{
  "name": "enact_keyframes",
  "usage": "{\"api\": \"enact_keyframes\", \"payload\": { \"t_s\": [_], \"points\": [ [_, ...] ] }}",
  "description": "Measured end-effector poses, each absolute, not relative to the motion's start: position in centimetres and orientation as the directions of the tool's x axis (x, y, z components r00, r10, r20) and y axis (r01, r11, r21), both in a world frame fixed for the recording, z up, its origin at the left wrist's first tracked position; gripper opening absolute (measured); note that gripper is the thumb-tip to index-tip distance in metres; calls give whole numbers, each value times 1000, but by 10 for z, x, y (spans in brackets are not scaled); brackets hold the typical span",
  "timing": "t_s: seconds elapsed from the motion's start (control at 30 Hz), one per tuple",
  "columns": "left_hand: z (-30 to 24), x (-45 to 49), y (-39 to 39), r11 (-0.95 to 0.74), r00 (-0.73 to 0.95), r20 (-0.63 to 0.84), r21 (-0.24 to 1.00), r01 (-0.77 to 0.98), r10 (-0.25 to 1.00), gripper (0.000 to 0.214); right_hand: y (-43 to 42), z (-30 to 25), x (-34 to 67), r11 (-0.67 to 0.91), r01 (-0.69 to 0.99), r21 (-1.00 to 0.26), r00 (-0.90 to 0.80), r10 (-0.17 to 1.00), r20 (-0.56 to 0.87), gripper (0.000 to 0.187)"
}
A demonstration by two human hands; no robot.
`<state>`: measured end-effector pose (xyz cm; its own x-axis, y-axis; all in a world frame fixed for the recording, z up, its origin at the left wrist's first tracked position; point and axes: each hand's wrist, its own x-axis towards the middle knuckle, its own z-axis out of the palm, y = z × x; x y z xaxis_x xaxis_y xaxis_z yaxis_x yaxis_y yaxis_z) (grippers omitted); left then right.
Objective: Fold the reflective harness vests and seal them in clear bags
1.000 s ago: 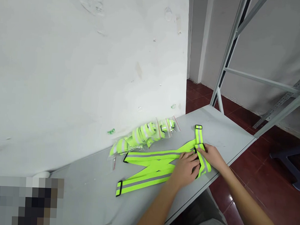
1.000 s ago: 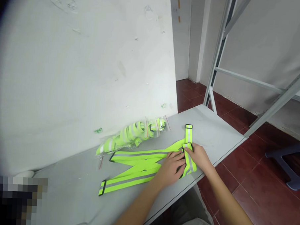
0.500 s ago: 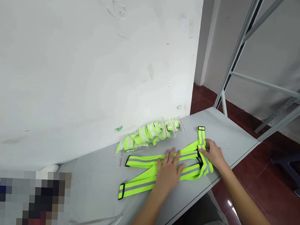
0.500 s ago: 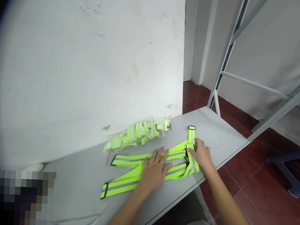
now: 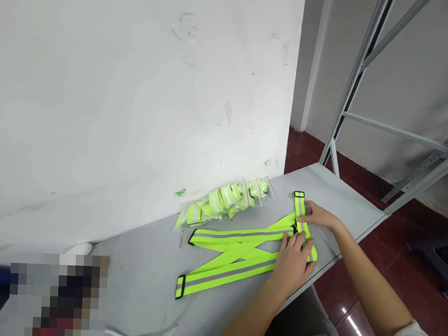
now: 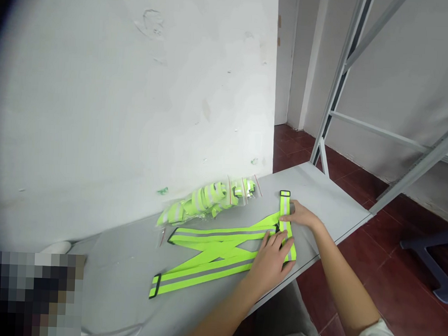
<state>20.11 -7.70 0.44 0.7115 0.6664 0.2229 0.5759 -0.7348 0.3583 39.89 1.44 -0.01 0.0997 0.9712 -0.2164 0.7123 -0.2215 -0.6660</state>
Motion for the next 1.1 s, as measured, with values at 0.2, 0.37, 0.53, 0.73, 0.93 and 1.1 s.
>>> {"api": "enact_keyframes", "payload": {
  "t_s": [0.2, 0.37, 0.53, 0.73, 0.93, 1.1],
  "points": [
    [9, 200, -67, -715, 698, 220, 404, 571, 682, 53, 74, -3, 398, -226, 741, -632, 200, 973, -115, 42],
    [2, 204, -50, -718, 720, 182, 410, 563, 669, 50, 96, -8, 391, -154, 722, -674, 191, 981, -19, 23],
    [-4, 205, -34, -676, 707, 110, 425, 602, 699, 66, 105, 5, 385, -43, 650, -758, 184, 978, 102, 23],
    [0, 201, -20, -616, 665, 63, 450, 646, 744, 84, 50, 49, 371, 165, 585, -794, 81, 962, 259, 21],
    [-3, 194, -6, -620, 694, 46, 492, 610, 719, 44, -52, 32, 365, 344, 643, -684, -122, 928, 352, 19],
    [-11, 193, 1, -651, 672, 184, 521, 552, 717, 31, -85, -8, 357, 473, 743, -474, -224, 843, 490, 21]
  ]
}}
